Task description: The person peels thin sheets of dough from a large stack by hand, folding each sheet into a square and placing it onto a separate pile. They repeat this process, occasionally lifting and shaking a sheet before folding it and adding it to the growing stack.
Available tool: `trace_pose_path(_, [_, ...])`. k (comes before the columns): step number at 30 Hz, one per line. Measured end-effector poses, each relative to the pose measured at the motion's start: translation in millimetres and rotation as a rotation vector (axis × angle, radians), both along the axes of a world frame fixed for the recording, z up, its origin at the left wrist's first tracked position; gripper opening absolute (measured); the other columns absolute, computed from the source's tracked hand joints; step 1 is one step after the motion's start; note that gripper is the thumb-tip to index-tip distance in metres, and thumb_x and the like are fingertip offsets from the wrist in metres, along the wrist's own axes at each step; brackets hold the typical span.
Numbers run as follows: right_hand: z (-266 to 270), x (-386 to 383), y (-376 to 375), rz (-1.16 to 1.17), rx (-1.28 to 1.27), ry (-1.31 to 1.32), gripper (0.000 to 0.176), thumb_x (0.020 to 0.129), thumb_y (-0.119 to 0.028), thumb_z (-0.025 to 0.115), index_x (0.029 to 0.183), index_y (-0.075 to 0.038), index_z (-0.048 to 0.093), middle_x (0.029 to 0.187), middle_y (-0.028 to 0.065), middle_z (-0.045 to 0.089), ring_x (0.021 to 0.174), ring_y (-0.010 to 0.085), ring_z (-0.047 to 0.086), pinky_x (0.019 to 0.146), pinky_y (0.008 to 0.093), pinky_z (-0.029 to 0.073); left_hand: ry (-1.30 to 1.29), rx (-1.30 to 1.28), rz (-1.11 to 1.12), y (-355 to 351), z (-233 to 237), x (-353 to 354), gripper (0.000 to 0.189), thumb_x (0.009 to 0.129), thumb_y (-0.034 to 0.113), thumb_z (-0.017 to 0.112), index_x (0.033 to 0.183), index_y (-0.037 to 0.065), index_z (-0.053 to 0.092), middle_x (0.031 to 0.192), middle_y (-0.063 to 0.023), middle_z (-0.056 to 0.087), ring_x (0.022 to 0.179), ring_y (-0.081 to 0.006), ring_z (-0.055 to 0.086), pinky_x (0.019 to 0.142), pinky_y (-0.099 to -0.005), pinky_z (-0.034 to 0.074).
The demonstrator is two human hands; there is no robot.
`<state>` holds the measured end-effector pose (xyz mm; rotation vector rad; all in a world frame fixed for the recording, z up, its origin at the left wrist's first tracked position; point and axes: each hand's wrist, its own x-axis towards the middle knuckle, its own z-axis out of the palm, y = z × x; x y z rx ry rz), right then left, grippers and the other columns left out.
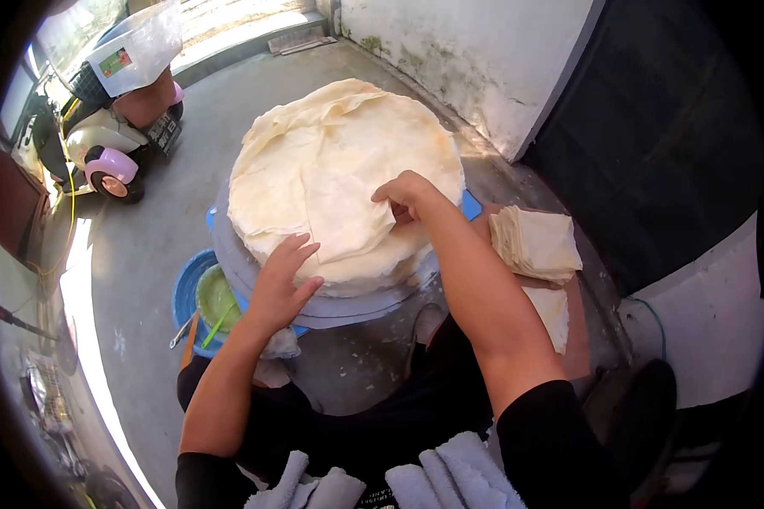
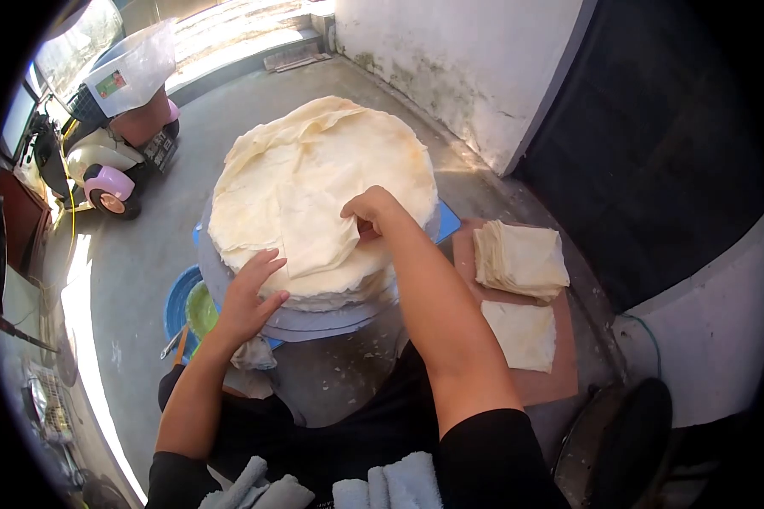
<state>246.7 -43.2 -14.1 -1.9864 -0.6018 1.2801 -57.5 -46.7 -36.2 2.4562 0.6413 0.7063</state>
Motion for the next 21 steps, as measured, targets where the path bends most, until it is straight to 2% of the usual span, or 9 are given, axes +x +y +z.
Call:
trace_pose_path(4, [-20, 13, 13, -0.026, -0.058, 0.113, 0.018, 0.084, -0.011, 0.071, 0.093, 0.002, 0.066, 0.087, 0.0161, 0.068, 0.074, 0.0276, 0.070, 0.061, 0.0416, 0.062, 0.011, -0.011, -0.005, 3, -5, 0, 0.049, 0.080, 0.011, 0.077, 0.127, 0.009, 0.063, 0.139, -0.0159, 0.056, 0.136, -0.0375, 0.045, 0.111, -0.0446, 0.039])
trace_pose_path(7, [-23, 16, 12, -0.055, 0.105, 0.435, 0.020, 0.085, -0.009, 0.068, 0.101, 0.001, 0.063, 0.095, 0.0158, 0.068, 0.080, 0.0280, 0.071, 0.062, 0.0407, 0.062, 0.007, 0.030, -0.019, 4, -5, 1, 0.047, 0.079, 0.011, 0.077, 0.125, 0.010, 0.064, 0.136, -0.0148, 0.058, 0.135, -0.0377, 0.046, 0.111, -0.0453, 0.039])
trace_pose_path(8, [-21, 20, 4, -0.100, 0.266, 0.599, 0.023, 0.085, -0.008, 0.067, 0.105, 0.001, 0.062, 0.099, 0.0156, 0.068, 0.085, 0.0279, 0.070, 0.068, 0.0419, 0.062, -0.002, 0.045, -0.024, 5, -4, 1, 0.047, 0.079, 0.010, 0.077, 0.124, 0.010, 0.065, 0.136, -0.0144, 0.058, 0.135, -0.0374, 0.046, 0.111, -0.0451, 0.039])
trace_pose_path(9, [-12, 20, -10, -0.150, 0.427, 0.764, 0.027, 0.085, -0.007, 0.066, 0.110, 0.000, 0.061, 0.104, 0.0154, 0.068, 0.090, 0.0279, 0.070, 0.074, 0.0431, 0.062, -0.007, 0.057, -0.030, 5, -5, 0, 0.046, 0.078, 0.009, 0.077, 0.123, 0.010, 0.065, 0.136, -0.0140, 0.059, 0.135, -0.0372, 0.047, 0.110, -0.0449, 0.040])
trace_pose_path(12, [16, 39, -72, -0.102, 0.597, 0.842, 0.036, 0.084, -0.004, 0.065, 0.118, 0.003, 0.058, 0.112, 0.0138, 0.067, 0.103, 0.0275, 0.067, 0.095, 0.0463, 0.054, -0.028, 0.064, -0.044, 0, 0, -4, 0.046, 0.078, 0.007, 0.077, 0.122, 0.010, 0.066, 0.136, -0.0133, 0.059, 0.134, -0.0365, 0.048, 0.110, -0.0438, 0.041])
trace_pose_path(15, [64, 57, -182, -0.059, 0.720, 0.834, 0.032, 0.087, -0.008, 0.062, 0.115, 0.007, 0.061, 0.108, 0.0169, 0.068, 0.096, 0.0252, 0.069, 0.088, 0.0388, 0.057, -0.034, 0.038, -0.047, -4, 6, -6, 0.045, 0.077, 0.005, 0.077, 0.121, 0.009, 0.067, 0.135, -0.0127, 0.059, 0.134, -0.0357, 0.049, 0.108, -0.0430, 0.042])
trace_pose_path(16, [56, 81, -213, 0.143, 0.777, 1.017, 0.031, 0.090, -0.009, 0.059, 0.116, 0.009, 0.061, 0.111, 0.0184, 0.068, 0.098, 0.0259, 0.069, 0.089, 0.0370, 0.057, -0.032, 0.028, -0.062, -6, 8, -5, 0.045, 0.077, 0.005, 0.077, 0.121, 0.009, 0.067, 0.135, -0.0127, 0.059, 0.134, -0.0357, 0.049, 0.108, -0.0430, 0.042])
trace_pose_path(17, [65, 62, -241, -0.173, 0.790, 0.626, 0.035, 0.091, -0.008, 0.058, 0.121, 0.011, 0.058, 0.114, 0.0198, 0.067, 0.101, 0.0275, 0.070, 0.090, 0.0369, 0.056, -0.013, 0.017, -0.060, -8, 11, -4, 0.044, 0.078, 0.004, 0.077, 0.120, 0.009, 0.067, 0.135, -0.0124, 0.059, 0.133, -0.0354, 0.049, 0.108, -0.0428, 0.042])
trace_pose_path(21, [41, 62, -345, -0.530, 0.830, 0.354, 0.044, 0.090, -0.009, 0.059, 0.131, 0.006, 0.052, 0.124, 0.0176, 0.064, 0.113, 0.0278, 0.065, 0.097, 0.0405, 0.052, 0.019, -0.025, -0.066, -15, 17, 1, 0.042, 0.077, 0.002, 0.076, 0.118, 0.007, 0.068, 0.134, -0.0120, 0.060, 0.133, -0.0350, 0.050, 0.108, -0.0423, 0.042])
